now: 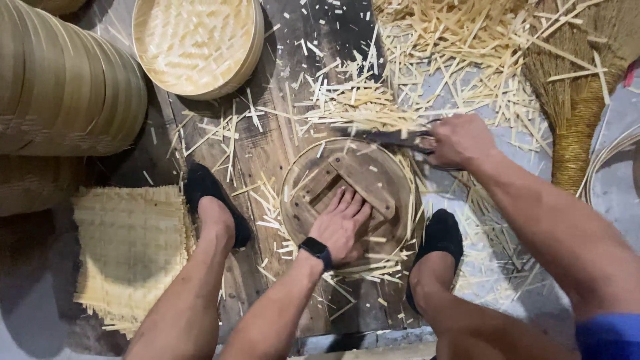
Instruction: The person repeatedly places a woven bamboo mat into a circular frame, flips it onto a wooden block, and uses scissors to trim the excess mat around the frame's edge. The finished trays are stacked nearby.
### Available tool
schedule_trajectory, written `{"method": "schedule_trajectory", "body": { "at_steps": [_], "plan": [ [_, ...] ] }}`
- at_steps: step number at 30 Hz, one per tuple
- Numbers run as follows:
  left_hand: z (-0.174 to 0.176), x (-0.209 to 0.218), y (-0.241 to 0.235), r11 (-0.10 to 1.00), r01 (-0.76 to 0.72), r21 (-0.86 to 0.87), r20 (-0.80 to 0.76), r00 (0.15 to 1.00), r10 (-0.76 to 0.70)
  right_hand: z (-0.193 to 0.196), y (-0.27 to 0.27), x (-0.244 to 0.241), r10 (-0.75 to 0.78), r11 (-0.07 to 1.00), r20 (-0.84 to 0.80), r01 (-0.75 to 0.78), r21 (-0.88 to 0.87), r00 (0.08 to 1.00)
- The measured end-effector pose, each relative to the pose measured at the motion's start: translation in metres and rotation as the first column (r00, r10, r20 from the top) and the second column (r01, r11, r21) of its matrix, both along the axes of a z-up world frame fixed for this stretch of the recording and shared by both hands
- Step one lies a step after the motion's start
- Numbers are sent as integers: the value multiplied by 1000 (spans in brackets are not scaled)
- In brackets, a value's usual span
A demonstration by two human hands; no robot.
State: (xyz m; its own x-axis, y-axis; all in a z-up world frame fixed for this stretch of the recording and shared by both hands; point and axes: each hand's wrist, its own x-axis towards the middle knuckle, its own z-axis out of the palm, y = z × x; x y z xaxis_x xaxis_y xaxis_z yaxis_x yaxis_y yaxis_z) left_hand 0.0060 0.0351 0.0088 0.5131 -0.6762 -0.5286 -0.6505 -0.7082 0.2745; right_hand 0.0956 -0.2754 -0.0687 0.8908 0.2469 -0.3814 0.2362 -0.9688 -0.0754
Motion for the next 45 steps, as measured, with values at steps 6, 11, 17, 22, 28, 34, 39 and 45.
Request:
{"method": "schedule_trajectory", "body": {
  "at_steps": [6, 11, 17, 22, 28, 34, 39, 45],
  "plan": [
    [21, 13, 13, 933, -35, -359, 42, 998, 53, 46, -53, -19, -363, 927, -171, 336, -168, 916],
    [8, 63, 6, 771, -568, -286, -192, 823, 535, -50, -78, -70, -429, 896, 130, 439, -68, 894],
    [-45, 154, -8, 709, -491, -506, -33, 832, 553, -9, 7, -100, -593, 685, -83, 556, 471, 801],
    [-95, 170, -14, 684, -710, -166, -574, 633, 519, -10, 64, -111, -543, 398, -544, 767, 504, 640],
    [-77, 162, -24, 540, -834, -110, -422, 531, 735, -32, 63, -110, -476, 37, -797, 914, 404, 372],
    [-97, 160, -14, 585, -736, -340, -315, 675, 667, -14, 67, -120, -519, 20, -746, 879, 476, 416],
    [-57, 171, -6, 568, -822, 35, -506, 475, 720, 78, 70, -120, -346, 841, -647, 530, 106, 679],
    [-99, 163, 11, 344, -932, -117, -661, 332, 673, 5, 34, -149, -446, 451, -643, 777, 439, 622]
  ]
}}
